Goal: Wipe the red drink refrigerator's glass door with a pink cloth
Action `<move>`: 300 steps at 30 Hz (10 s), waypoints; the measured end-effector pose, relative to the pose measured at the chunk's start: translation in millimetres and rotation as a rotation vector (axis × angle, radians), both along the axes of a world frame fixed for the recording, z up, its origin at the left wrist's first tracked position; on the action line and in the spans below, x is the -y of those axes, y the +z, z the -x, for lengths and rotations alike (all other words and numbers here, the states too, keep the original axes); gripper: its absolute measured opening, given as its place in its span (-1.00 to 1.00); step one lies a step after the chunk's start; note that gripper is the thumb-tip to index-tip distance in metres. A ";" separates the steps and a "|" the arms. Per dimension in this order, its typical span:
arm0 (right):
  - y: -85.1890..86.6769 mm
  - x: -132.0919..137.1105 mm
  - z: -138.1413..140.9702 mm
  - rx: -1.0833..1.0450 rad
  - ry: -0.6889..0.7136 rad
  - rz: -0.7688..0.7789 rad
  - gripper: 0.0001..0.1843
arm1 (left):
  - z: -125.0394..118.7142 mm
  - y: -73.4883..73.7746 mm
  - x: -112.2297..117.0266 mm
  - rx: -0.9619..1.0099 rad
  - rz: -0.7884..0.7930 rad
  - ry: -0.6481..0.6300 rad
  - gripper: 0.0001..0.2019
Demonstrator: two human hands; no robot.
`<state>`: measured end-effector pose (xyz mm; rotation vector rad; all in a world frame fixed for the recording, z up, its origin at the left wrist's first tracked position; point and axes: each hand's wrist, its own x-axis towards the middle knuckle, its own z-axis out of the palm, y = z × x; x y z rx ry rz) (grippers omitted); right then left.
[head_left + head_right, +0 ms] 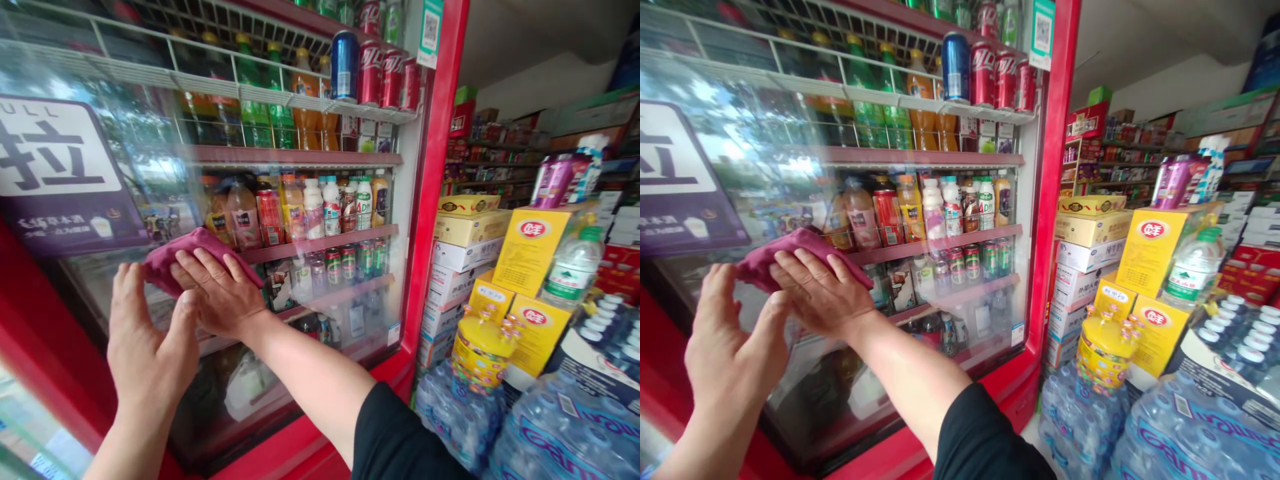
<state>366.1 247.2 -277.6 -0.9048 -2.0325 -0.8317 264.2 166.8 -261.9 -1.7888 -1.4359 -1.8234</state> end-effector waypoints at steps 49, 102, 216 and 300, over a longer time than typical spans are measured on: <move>49.6 -61.4 -228.4 -0.949 -0.477 -0.227 -0.23 | 6.8 0.3 -14.7 -0.304 -0.182 0.079 -0.23; -118.1 3.4 104.5 0.143 0.173 0.012 -0.33 | 108.9 -67.8 53.8 -0.083 -0.034 0.194 -0.25; 167.1 -16.5 -52.7 0.227 -0.073 -0.308 -0.29 | -22.9 83.6 -7.6 -0.384 -0.258 0.147 -0.25; 66.8 -73.1 -417.0 -0.466 -0.516 -0.203 -0.15 | -128.0 41.8 -46.1 -0.486 -0.279 -0.079 -0.21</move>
